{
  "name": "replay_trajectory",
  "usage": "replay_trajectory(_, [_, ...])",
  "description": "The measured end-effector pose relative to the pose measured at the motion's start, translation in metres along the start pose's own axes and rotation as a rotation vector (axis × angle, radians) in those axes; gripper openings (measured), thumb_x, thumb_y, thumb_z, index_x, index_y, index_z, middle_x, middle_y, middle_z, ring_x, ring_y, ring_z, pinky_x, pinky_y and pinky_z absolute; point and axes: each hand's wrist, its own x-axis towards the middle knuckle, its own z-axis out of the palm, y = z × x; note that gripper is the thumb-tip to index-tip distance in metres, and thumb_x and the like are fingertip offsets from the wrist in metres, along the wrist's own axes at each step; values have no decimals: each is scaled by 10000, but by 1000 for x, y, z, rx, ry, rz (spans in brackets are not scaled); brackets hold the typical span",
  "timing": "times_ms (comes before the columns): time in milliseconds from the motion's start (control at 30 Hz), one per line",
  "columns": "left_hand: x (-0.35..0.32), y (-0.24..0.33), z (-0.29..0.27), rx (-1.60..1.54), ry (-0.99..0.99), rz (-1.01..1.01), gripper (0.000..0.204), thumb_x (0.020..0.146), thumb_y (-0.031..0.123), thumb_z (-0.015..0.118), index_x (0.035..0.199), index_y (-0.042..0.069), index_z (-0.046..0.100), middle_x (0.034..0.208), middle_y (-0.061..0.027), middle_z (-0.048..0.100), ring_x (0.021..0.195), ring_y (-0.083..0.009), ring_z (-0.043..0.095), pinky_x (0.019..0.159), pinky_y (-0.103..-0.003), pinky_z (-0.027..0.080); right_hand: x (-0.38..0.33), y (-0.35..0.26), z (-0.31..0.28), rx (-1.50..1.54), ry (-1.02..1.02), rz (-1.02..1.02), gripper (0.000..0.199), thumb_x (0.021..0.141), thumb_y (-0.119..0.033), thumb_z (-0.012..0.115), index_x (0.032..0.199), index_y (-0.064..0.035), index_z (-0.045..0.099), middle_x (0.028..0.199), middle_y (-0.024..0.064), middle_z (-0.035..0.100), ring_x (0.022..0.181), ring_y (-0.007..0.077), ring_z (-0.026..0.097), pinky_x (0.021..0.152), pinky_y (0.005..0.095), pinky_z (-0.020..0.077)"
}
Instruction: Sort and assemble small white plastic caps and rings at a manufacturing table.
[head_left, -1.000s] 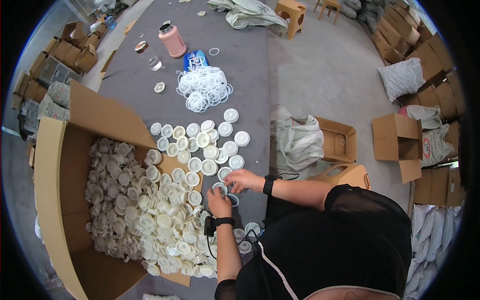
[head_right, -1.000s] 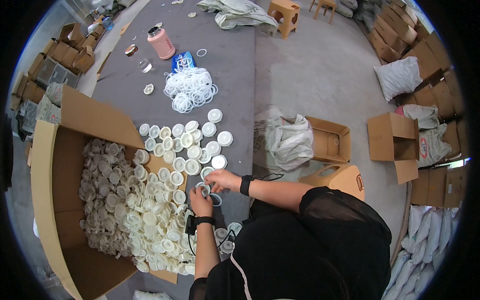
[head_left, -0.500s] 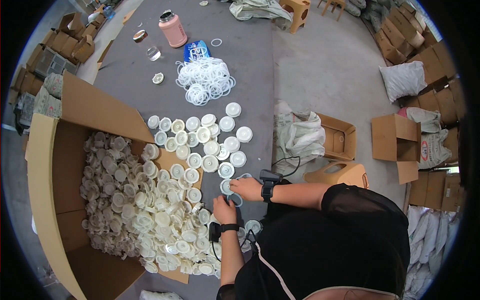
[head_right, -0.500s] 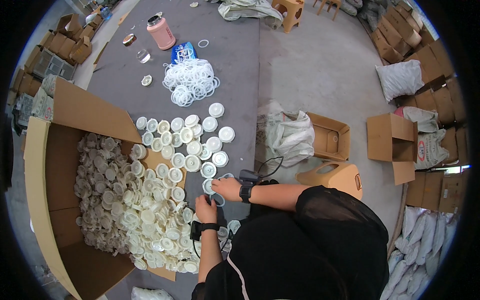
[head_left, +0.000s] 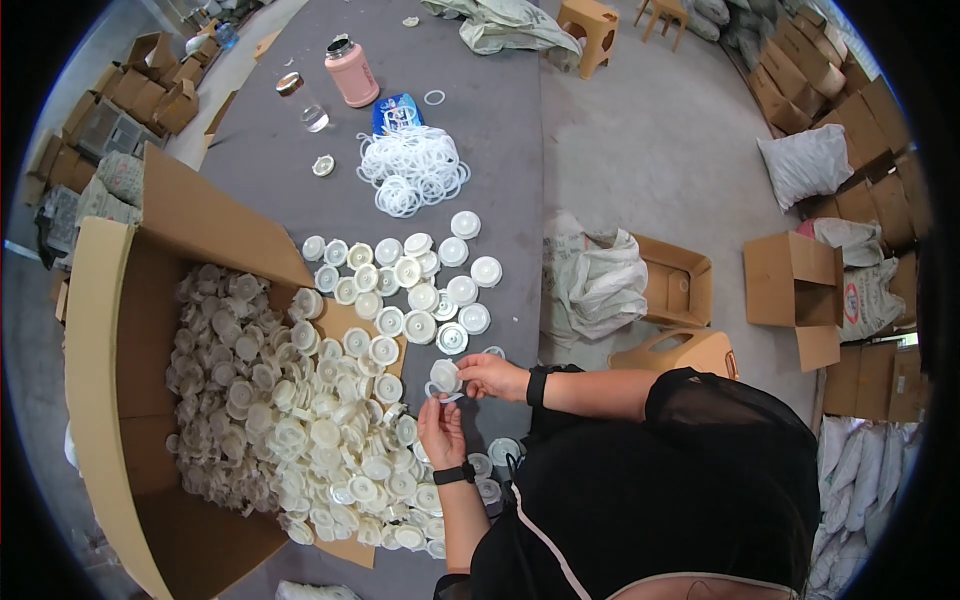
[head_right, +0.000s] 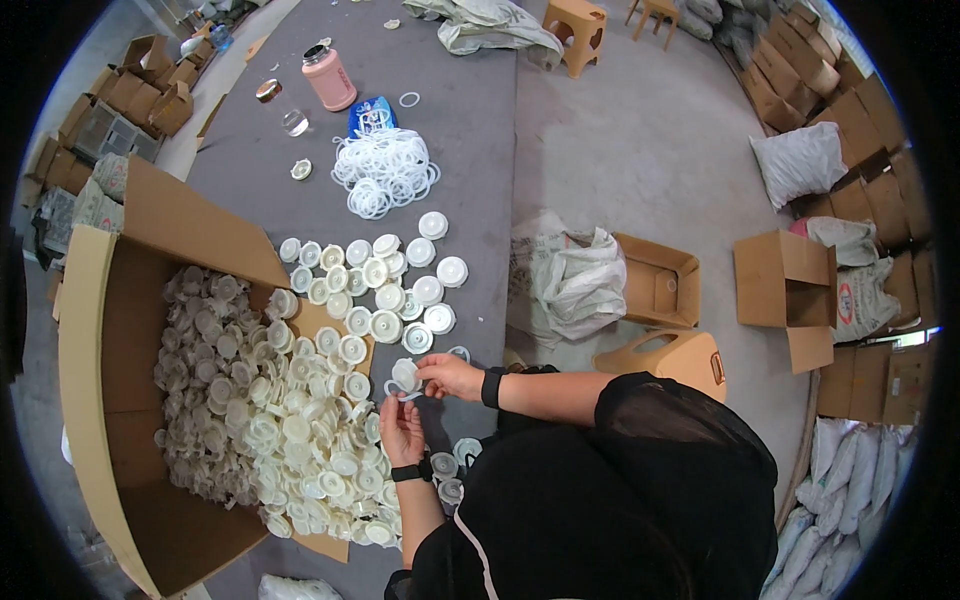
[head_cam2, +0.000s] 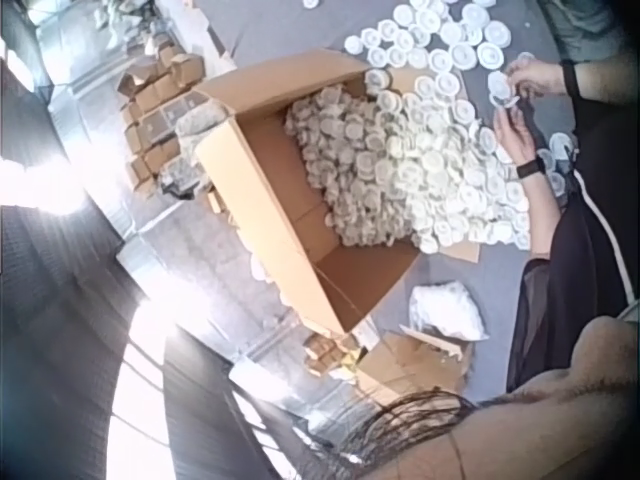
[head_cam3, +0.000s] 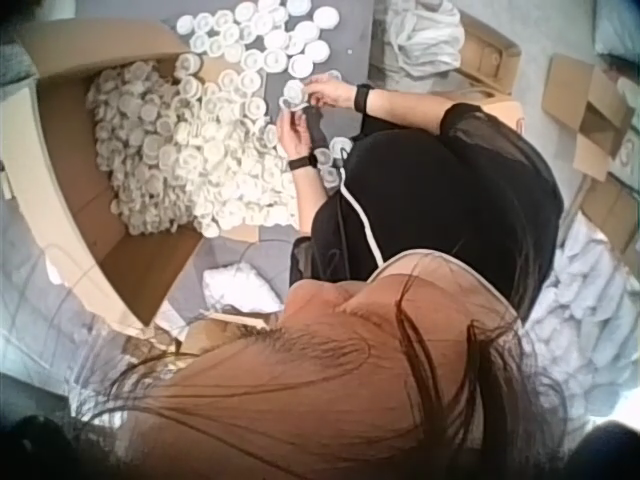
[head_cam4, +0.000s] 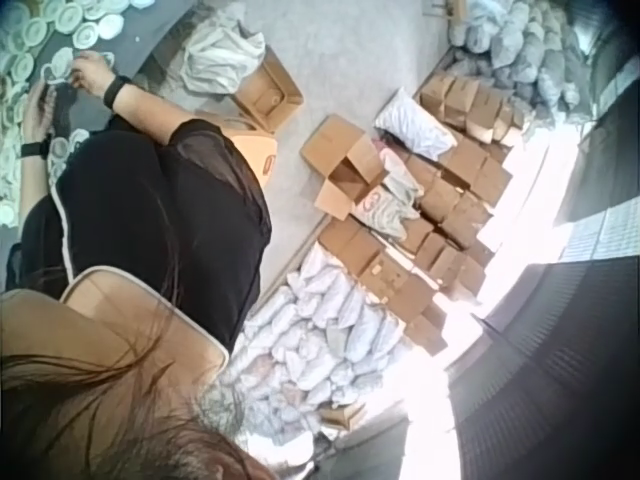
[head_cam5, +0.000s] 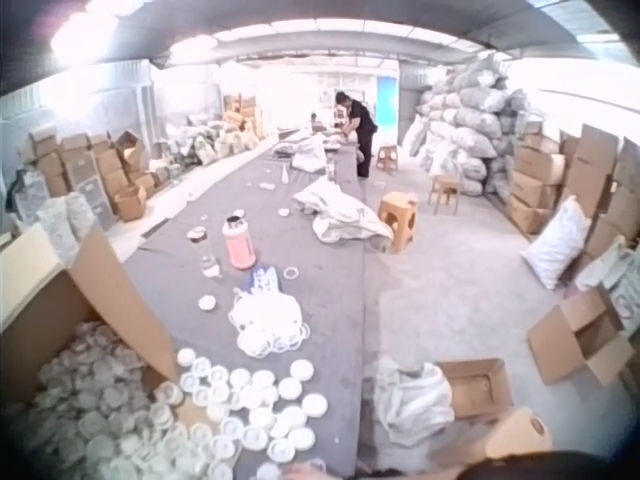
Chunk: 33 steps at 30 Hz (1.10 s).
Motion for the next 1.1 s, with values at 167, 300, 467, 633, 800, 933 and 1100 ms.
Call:
replay_trajectory(167, [-14,-1,2,-134,-87,52,115,807,141,539,886,57,544,772,-14,565,595,-79,505,517,-193,421,-21,4,16,228,-120,69,144,796,-155,530,918,-98,478,724,-7,509,586,106,516,481,214,375])
replay_trajectory(300, [-32,4,10,-156,-171,111,114,802,154,547,876,67,544,757,5,552,595,-67,474,508,-191,396,-29,7,16,225,-131,69,114,803,-157,524,902,-119,481,728,-17,512,603,113,519,498,215,371])
replay_trajectory(467, [-39,1,10,-59,-77,143,69,799,124,543,839,67,540,696,2,536,532,-74,459,474,-185,384,-40,12,21,243,-168,59,106,810,-157,503,908,-123,481,748,-20,512,612,108,514,500,212,367])
replay_trajectory(633, [-47,-6,6,15,-31,249,50,781,112,562,790,78,527,653,5,523,499,-74,440,451,-186,367,-53,9,27,237,-181,36,105,811,-162,490,910,-127,481,760,-24,511,613,96,501,521,219,367])
replay_trajectory(800, [-48,-10,4,29,15,293,91,761,124,585,742,97,500,633,17,504,493,-72,427,445,-191,344,-59,7,27,358,-270,63,112,798,-209,513,878,-137,483,803,-30,504,614,85,464,553,237,370])
replay_trajectory(933, [-49,-12,1,26,20,298,102,756,121,588,733,100,490,648,16,510,502,-73,430,453,-189,340,-62,11,30,363,-270,16,105,799,-208,514,870,-136,484,758,-38,489,600,83,463,540,234,367])
replay_trajectory(1100, [-56,-9,6,0,54,288,89,758,115,577,746,97,491,741,-10,545,643,-90,504,543,-206,389,-68,10,38,190,-187,-85,95,805,-189,500,843,-108,469,690,-26,473,495,79,436,469,225,346])
